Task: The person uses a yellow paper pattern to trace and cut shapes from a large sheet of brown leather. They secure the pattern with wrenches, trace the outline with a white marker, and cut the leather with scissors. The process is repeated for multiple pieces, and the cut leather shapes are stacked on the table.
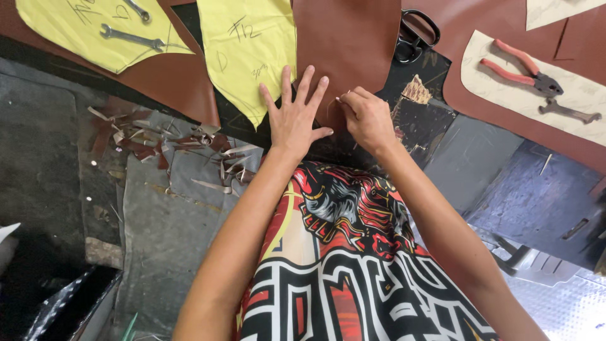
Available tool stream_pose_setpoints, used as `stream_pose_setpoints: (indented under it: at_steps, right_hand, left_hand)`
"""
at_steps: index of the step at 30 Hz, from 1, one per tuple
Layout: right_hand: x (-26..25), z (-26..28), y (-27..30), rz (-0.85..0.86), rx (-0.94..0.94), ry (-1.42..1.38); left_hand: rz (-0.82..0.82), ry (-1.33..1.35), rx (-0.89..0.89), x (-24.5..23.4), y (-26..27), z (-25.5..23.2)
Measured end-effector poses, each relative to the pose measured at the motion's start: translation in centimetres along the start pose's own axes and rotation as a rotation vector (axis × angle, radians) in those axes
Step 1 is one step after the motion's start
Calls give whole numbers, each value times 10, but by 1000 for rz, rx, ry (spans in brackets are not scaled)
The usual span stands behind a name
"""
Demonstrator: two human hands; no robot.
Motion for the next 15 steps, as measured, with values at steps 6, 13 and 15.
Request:
stream_pose_setpoints:
  at_steps: [6,13,15]
  right_hand:
    - [7,2,10,23,-6,10]
    - [4,4,15,4,16,77]
    - [1,2,14,32,10,63]
  left_hand:
    - [-34,21,2,1,0,1]
    - [-33,40,11,2,1,2]
    - [-29,38,12,4,5,1]
Point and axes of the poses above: each hand's wrist, its own y-axis away from the middle knuckle, its own x-axis out of the palm, z = x × y, the point moved 1 cm from there along -y, towards the middle knuckle, and after that the axes turned 5 degrees about -y, right-handed, at the moved point
